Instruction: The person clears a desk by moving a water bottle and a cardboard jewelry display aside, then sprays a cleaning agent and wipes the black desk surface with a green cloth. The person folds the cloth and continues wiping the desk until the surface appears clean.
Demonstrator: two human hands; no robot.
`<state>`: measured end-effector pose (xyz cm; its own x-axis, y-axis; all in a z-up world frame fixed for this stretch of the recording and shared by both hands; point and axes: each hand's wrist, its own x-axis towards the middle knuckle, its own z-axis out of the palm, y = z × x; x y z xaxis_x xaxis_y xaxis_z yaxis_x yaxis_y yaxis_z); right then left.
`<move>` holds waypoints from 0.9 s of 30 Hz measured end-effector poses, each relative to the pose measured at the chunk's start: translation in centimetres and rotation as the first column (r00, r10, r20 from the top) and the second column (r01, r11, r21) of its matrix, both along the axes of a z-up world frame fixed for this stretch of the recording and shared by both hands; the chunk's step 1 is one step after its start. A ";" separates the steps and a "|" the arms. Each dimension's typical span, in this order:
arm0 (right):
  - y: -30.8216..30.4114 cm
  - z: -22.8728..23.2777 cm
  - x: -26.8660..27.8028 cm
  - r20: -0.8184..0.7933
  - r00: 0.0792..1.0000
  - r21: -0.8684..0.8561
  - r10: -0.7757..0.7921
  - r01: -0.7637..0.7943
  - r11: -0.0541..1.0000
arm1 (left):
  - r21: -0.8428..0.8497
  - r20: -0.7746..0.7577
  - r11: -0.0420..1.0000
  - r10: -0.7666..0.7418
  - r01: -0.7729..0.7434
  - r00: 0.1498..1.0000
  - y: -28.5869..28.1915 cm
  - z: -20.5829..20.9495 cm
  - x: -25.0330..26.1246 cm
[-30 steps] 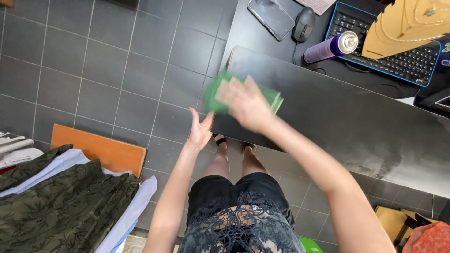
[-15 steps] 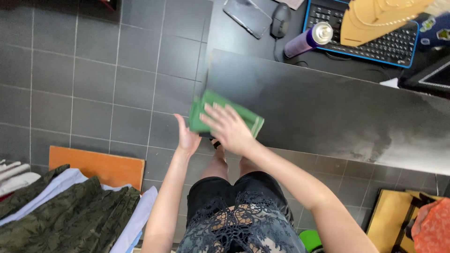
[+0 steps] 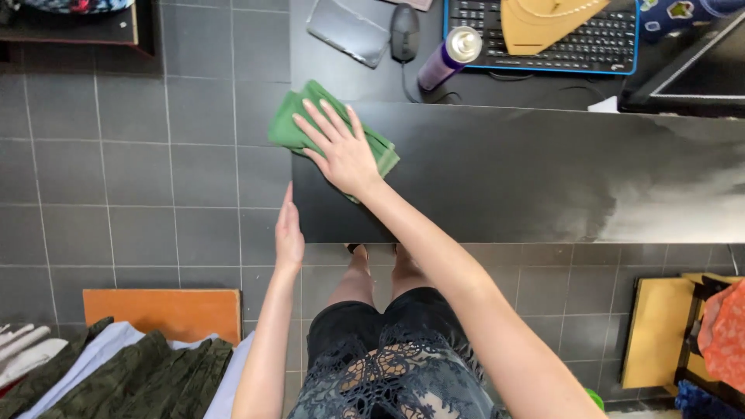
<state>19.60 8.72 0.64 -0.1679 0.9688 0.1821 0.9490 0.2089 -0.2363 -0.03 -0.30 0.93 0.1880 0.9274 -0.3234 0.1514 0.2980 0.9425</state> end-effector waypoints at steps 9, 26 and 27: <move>-1.7 -1.2 13.3 0.096 0.994 0.108 0.057 -0.068 0.992 | 0.093 -0.166 0.995 -0.014 0.030 0.986 -0.3 0.1 -0.5; -20.7 -4.2 41.0 -0.028 0.644 0.135 -0.764 0.760 0.636 | 0.003 -0.197 1.000 0.013 -0.013 0.980 -0.3 1.9 0.9; -20.6 -4.2 39.9 -0.053 0.474 0.043 -0.879 0.880 0.472 | 0.015 -0.202 0.999 0.033 -0.031 0.979 -0.3 1.3 0.5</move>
<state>59.54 -11.86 -3.55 0.7710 0.5930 0.2320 0.6368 -0.7195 -0.2772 0.51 -0.62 2.27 0.0898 0.9358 -0.3408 0.3297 0.2950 0.8968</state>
